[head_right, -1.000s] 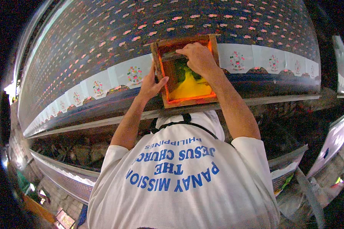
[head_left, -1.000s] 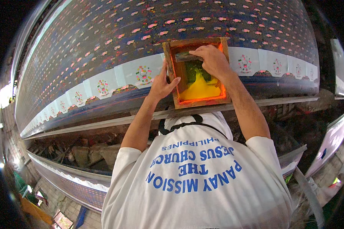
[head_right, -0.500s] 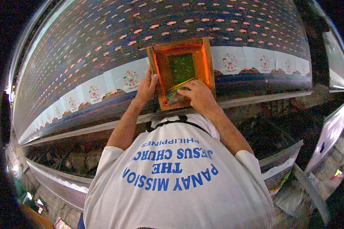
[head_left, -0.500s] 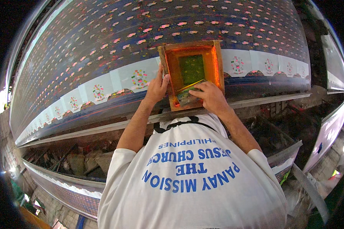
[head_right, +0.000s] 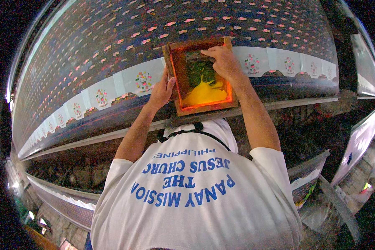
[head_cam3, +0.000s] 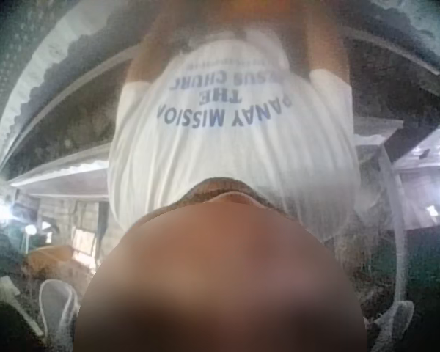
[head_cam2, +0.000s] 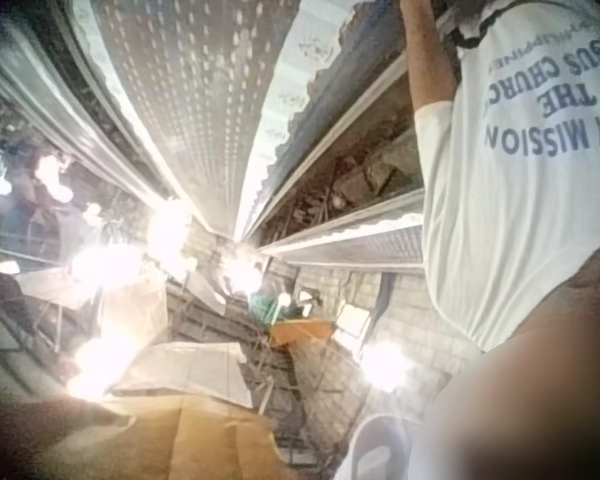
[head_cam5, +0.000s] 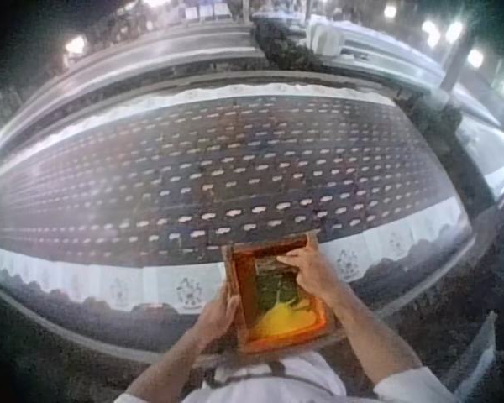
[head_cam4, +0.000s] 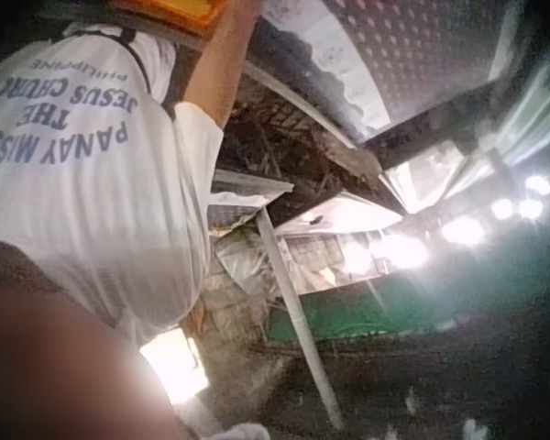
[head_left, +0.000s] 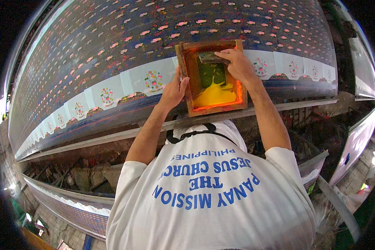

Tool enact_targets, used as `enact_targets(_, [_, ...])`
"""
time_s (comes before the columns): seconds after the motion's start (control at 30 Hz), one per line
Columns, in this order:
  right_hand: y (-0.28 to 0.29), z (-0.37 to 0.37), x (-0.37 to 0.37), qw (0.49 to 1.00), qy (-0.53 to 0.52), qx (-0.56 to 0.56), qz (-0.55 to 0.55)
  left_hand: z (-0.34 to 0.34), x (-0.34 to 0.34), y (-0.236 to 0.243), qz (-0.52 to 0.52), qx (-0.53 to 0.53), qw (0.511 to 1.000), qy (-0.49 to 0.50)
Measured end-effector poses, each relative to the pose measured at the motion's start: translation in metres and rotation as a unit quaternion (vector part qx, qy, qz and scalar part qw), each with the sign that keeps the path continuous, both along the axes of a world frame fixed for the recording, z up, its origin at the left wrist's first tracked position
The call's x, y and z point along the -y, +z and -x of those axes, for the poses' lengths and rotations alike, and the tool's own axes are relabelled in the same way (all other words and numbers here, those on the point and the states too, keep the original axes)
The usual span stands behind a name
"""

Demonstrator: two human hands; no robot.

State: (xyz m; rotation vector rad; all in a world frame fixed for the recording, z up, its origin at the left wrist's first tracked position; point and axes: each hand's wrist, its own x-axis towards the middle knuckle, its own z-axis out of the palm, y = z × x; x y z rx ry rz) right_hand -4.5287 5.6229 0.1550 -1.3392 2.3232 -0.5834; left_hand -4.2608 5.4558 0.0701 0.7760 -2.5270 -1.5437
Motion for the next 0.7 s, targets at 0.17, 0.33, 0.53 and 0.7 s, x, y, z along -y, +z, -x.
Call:
enact_targets(0.17, [-0.004,-0.051,-0.042,0.999,-0.034,-0.013,-0.014,0.001,0.002,0.011,-0.018,0.023,0.999,-0.017])
enact_targets(0.33, [-0.009,-0.117,-0.094,0.997,-0.081,-0.01,-0.006,0.002,0.006,0.022,0.029,0.039,0.998,-0.039])
enact_targets(0.53, [-0.003,-0.128,-0.1,0.996,-0.088,-0.012,-0.016,0.011,0.002,0.026,-0.046,0.087,0.995,-0.006])
enact_targets(0.7, [-0.001,-0.124,-0.102,0.998,-0.055,-0.035,0.022,0.013,-0.002,0.023,0.031,0.094,0.995,-0.02])
